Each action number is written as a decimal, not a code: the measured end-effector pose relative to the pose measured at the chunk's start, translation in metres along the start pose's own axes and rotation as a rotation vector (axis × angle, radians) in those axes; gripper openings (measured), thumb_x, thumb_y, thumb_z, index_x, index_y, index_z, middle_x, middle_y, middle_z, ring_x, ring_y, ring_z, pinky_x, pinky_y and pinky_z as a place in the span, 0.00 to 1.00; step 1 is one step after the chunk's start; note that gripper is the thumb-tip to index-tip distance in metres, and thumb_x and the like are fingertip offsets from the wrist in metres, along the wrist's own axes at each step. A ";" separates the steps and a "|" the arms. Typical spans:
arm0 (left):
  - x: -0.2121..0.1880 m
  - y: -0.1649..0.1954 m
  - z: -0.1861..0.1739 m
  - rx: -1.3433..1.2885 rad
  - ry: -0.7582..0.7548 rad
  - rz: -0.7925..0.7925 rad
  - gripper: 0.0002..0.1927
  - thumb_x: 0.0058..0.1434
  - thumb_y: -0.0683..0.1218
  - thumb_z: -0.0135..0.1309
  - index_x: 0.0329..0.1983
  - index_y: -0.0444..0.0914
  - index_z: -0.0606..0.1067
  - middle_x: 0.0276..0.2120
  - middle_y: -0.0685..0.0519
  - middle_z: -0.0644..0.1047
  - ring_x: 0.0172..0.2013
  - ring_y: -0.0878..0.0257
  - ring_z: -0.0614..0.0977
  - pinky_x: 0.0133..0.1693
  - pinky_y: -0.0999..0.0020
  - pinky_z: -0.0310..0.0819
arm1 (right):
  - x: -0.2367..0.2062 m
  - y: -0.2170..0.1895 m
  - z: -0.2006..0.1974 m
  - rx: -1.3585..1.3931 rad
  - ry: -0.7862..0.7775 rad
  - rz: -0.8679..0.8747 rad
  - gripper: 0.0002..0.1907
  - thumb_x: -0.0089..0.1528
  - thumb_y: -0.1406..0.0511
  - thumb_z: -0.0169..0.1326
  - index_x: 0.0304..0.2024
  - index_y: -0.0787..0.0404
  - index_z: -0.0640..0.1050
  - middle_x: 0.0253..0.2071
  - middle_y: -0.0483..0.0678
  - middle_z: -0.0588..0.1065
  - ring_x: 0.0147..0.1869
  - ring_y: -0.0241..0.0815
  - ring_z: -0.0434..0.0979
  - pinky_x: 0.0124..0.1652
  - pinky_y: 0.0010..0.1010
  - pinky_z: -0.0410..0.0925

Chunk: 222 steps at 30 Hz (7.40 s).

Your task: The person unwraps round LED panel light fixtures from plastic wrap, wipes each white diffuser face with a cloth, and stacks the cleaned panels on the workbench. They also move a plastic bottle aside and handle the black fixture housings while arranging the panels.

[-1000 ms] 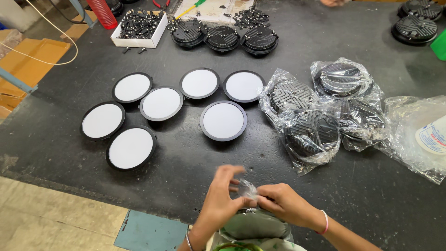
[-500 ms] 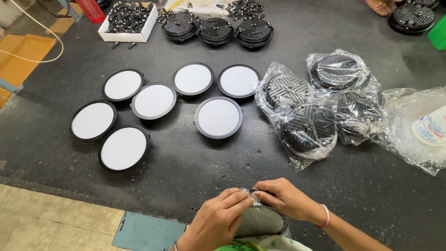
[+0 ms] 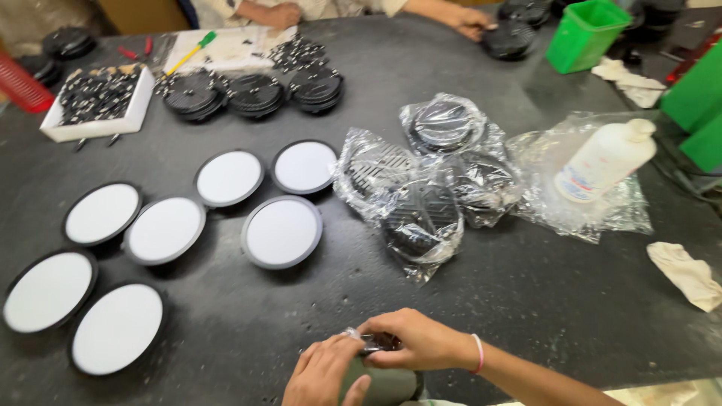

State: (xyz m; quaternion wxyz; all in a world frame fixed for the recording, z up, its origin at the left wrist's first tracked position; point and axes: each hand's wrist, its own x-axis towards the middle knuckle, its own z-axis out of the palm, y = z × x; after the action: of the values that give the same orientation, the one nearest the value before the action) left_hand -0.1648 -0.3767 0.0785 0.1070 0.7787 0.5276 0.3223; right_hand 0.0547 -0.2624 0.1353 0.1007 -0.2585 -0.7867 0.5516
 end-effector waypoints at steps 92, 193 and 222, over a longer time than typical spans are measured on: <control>0.086 0.113 0.048 -0.460 0.316 -0.751 0.21 0.51 0.49 0.72 0.21 0.34 0.72 0.17 0.52 0.72 0.19 0.67 0.69 0.23 0.68 0.65 | -0.086 0.041 -0.074 -0.627 0.379 -0.533 0.11 0.49 0.68 0.66 0.34 0.54 0.80 0.35 0.42 0.75 0.42 0.45 0.75 0.41 0.36 0.70; -0.035 0.024 0.027 -0.063 0.057 -0.053 0.42 0.60 0.49 0.65 0.76 0.41 0.62 0.70 0.47 0.66 0.51 0.49 0.82 0.51 0.57 0.79 | 0.055 0.153 0.081 1.044 0.359 0.304 0.19 0.61 0.71 0.53 0.55 0.64 0.69 0.47 0.51 0.76 0.50 0.41 0.78 0.49 0.33 0.71; 0.023 0.001 0.002 -1.447 0.502 -0.829 0.13 0.71 0.48 0.44 0.40 0.33 0.69 0.46 0.39 0.84 0.35 0.62 0.85 0.38 0.68 0.81 | 0.046 0.078 -0.034 0.532 -0.263 0.163 0.22 0.62 0.62 0.60 0.56 0.67 0.82 0.46 0.45 0.82 0.47 0.32 0.78 0.46 0.25 0.71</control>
State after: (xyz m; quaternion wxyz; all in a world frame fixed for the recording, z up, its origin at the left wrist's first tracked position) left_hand -0.1581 -0.3564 0.0864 0.5649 0.1705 0.4421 0.6756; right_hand 0.0533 -0.1909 0.0703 0.0175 -0.2116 -0.5976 0.7732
